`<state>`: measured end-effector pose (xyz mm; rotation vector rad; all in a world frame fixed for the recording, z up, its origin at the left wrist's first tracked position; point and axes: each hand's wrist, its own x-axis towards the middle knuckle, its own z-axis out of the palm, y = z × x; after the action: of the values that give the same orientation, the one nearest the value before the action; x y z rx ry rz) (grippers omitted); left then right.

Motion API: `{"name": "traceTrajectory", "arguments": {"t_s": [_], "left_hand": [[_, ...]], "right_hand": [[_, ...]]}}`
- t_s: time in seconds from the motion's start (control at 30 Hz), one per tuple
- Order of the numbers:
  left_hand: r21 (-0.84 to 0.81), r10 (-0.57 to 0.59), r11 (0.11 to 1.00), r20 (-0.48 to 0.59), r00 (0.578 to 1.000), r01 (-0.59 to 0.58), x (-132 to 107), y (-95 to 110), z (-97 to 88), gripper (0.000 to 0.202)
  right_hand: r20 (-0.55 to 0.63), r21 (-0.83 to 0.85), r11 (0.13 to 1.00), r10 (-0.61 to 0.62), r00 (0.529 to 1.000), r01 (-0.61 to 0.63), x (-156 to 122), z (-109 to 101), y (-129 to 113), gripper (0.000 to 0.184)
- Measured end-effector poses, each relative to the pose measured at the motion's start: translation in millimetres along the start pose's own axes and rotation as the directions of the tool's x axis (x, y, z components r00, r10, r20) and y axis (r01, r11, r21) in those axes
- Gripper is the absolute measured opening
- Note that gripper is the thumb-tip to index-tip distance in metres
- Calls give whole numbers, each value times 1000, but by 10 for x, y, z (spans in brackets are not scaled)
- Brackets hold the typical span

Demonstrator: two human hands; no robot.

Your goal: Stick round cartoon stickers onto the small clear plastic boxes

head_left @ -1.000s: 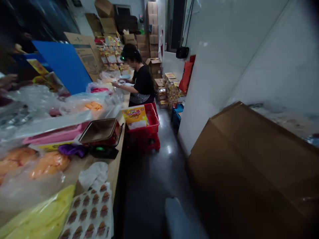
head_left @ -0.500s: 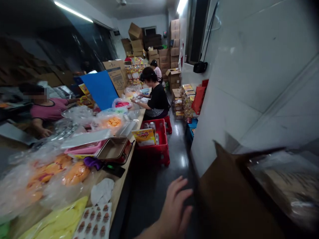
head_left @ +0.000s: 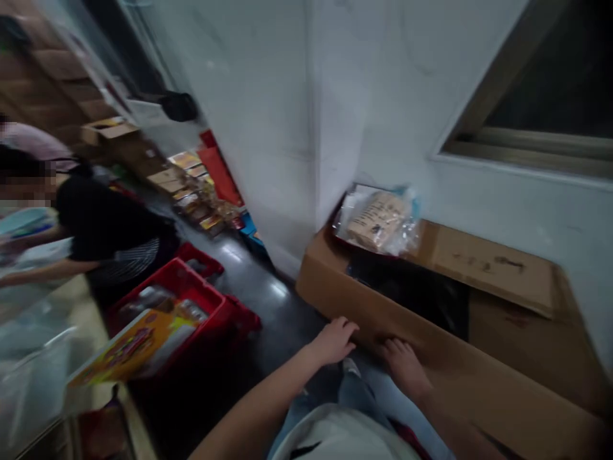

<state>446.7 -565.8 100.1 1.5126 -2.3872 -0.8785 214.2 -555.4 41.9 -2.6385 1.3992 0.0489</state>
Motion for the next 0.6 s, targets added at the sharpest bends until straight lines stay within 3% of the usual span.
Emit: {"name": "traceTrajectory", "arguments": {"t_s": [0.07, 0.13, 0.27, 0.37, 0.43, 0.53, 0.6], "left_hand": [[18, 20, 1000, -29, 999, -20, 105, -1, 28, 32], [40, 63, 998, -126, 990, -58, 218, 80, -2, 24], [181, 194, 974, -337, 921, -139, 505, 307, -95, 36], [286, 251, 946, -345, 904, -153, 772, 414, -89, 45], [310, 231, 943, -339, 912, -124, 932, 436, -41, 43], [304, 185, 950, -362, 914, -72, 1080, 411, 48, 39], [302, 182, 951, -378, 908, -65, 1115, 379, 88, 40]], "right_hand": [[20, 9, 999, 41, 999, -41, -32, -41, -59, 31], [55, 99, 993, 52, 997, -58, -47, -169, -98, 30], [80, 480, 871, 74, 994, -104, 1, -653, 81, 28], [106, 637, 717, 284, 953, -284, 249, -1014, 607, 26], [314, 637, 576, 413, 855, -512, 544, -1109, 1078, 24], [537, 563, 461, 427, 728, -686, 1042, -975, 1685, 25], [585, 568, 424, 395, 708, -706, 1309, -782, 1910, 25]]}}
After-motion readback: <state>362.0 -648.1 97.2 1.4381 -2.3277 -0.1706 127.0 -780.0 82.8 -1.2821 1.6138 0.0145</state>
